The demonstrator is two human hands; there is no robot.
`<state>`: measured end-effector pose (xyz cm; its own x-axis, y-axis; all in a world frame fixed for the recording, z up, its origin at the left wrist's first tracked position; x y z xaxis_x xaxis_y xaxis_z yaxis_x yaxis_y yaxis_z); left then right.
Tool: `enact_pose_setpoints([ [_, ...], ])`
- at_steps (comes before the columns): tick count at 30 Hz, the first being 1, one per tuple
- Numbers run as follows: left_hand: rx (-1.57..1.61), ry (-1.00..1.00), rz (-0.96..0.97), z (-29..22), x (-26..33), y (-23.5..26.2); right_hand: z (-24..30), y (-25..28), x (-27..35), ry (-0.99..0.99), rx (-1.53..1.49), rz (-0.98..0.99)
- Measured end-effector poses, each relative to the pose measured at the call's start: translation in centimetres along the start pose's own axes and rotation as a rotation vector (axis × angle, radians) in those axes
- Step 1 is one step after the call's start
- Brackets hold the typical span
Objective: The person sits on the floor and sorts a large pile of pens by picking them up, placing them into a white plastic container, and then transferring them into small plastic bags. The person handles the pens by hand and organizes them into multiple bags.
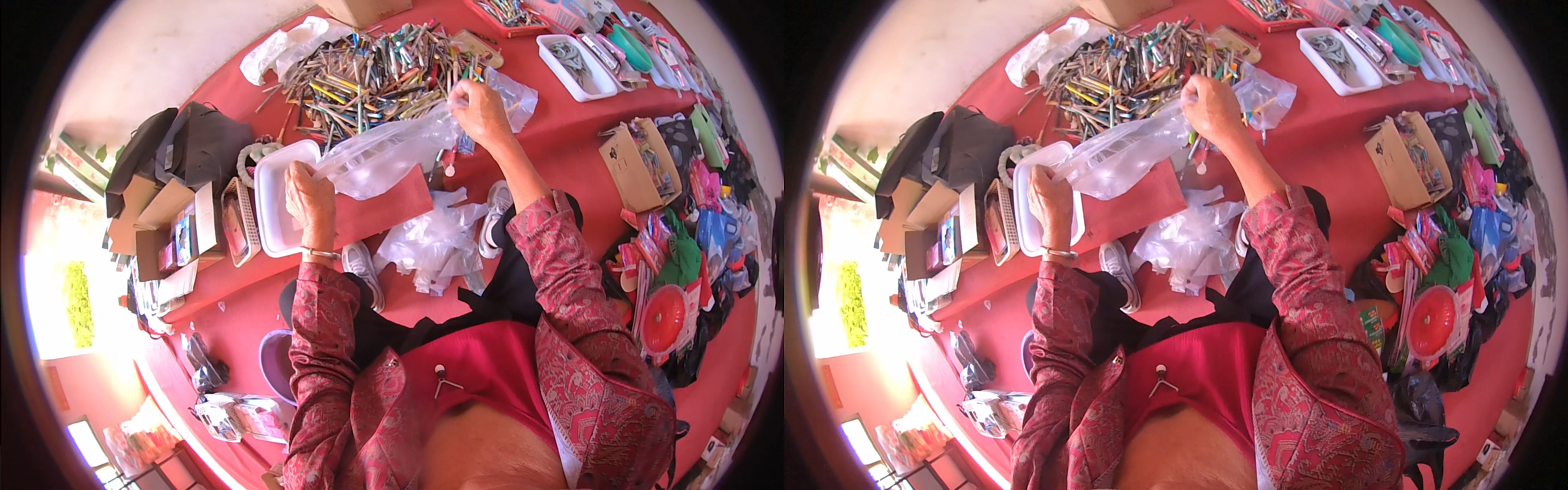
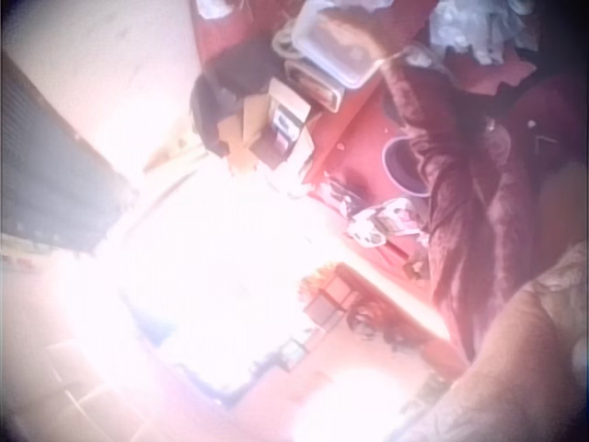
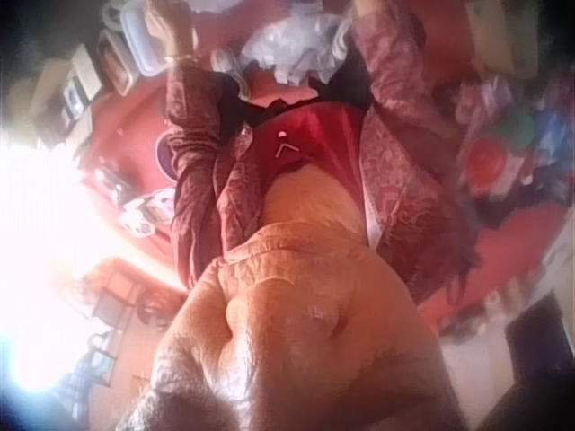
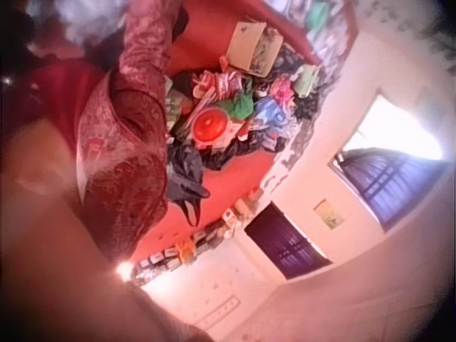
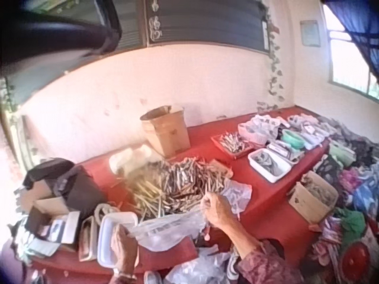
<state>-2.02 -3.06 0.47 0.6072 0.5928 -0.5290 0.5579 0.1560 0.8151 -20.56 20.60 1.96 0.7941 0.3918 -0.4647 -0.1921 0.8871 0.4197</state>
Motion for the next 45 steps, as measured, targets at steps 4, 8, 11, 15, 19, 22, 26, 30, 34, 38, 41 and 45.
enact_pose_setpoints([
  [4,0.116,0.199,0.214,2.3,-0.1,-2.1,-0.2,-0.8,0.7,-0.14,0.077,0.246],
  [8,0.141,0.009,0.262,-0.2,0.3,-2.4,0.3,-1.5,0.8,-0.041,0.129,0.286],
  [11,0.589,0.18,0.316,0.1,0.0,-3.3,0.3,-2.1,1.0,-0.057,0.121,0.363],
  [15,1.049,0.323,0.363,-0.3,0.0,-2.7,0.7,-2.5,1.3,-0.289,-0.494,0.505],
  [19,1.25,0.452,0.214,-0.2,-0.3,-2.2,0.6,-2.8,1.6,-0.426,-0.758,0.538],
  [22,0.926,0.394,0.166,1.7,-0.8,-2.1,0.0,-2.1,1.1,-0.306,-0.289,0.396],
  [26,0.413,0.256,-0.138,1.0,-0.6,0.4,-0.2,-1.0,1.1,-0.207,0.22,0.286],
  [30,0.256,0.189,-0.134,0.5,-0.3,0.9,4.7,-0.5,1.1,-0.073,-0.162,0.097],
  [34,0.365,0.06,0.078,-2.3,-0.7,0.6,9.1,-7.3,4.9,0.211,-0.478,0.447],
  [38,0.375,-0.434,-0.241,-4.5,1.2,3.1,7.0,-12.1,7.0,0.171,-0.401,0.358],
  [41,0.179,-0.602,-0.331,-4.0,3.8,4.7,8.8,-13.0,7.4,0.234,-0.371,0.552],
  [45,0.414,-0.54,-0.223,-5.4,4.8,6.9,2.5,-10.4,2.5,-0.042,0.059,0.33],
])
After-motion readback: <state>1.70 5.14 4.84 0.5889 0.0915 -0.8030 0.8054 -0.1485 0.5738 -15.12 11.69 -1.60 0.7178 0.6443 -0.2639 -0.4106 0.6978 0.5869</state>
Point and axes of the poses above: each hand's wrist, its own x-axis away from the middle knuckle, its own y-axis out of the back of the hand, z = x × y, the point moved 5 cm from there along -x, towards the middle knuckle, and after that the axes turned 15 degrees about -x, right-handed, at the moved point
